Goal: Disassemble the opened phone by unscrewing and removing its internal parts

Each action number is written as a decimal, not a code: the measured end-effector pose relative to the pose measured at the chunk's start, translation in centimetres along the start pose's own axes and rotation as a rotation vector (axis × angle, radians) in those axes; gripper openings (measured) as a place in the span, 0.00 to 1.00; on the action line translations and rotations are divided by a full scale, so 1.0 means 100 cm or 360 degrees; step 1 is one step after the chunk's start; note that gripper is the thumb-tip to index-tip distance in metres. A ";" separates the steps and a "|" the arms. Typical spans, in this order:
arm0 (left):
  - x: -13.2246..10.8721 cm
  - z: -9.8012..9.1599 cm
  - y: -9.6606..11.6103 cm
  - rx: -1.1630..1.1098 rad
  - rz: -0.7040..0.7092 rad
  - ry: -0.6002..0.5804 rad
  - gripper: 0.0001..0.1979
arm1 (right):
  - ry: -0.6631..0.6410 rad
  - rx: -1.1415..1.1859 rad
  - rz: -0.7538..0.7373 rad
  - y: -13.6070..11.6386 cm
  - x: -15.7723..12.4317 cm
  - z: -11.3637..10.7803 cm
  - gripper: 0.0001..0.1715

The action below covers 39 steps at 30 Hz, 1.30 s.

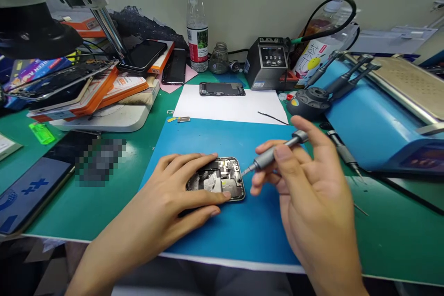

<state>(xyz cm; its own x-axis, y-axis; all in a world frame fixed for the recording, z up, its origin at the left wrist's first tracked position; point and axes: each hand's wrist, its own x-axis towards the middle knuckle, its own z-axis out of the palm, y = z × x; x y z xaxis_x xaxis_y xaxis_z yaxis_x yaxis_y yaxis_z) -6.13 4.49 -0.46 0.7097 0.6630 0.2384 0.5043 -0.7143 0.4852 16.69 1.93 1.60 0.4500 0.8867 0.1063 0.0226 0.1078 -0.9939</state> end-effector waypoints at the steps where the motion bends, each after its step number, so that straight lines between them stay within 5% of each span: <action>1: 0.000 0.000 -0.001 -0.0001 0.0007 -0.0001 0.16 | -0.0035 0.0072 0.0108 0.000 -0.005 0.000 0.34; 8: -0.002 0.002 -0.003 0.0012 0.0022 -0.0028 0.16 | -0.0235 0.0101 0.0293 0.015 -0.030 0.003 0.44; 39: -0.002 0.000 -0.001 0.0040 0.0016 -0.0050 0.16 | -0.0282 0.0011 0.0300 0.017 -0.031 0.001 0.40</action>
<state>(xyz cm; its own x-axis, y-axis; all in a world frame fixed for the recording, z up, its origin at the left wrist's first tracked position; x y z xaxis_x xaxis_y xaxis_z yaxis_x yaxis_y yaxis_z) -6.35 4.42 -0.60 0.7295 0.6487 0.2166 0.5091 -0.7266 0.4615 15.22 -0.55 -0.41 0.2825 0.9562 -0.0769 -0.0534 -0.0644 -0.9965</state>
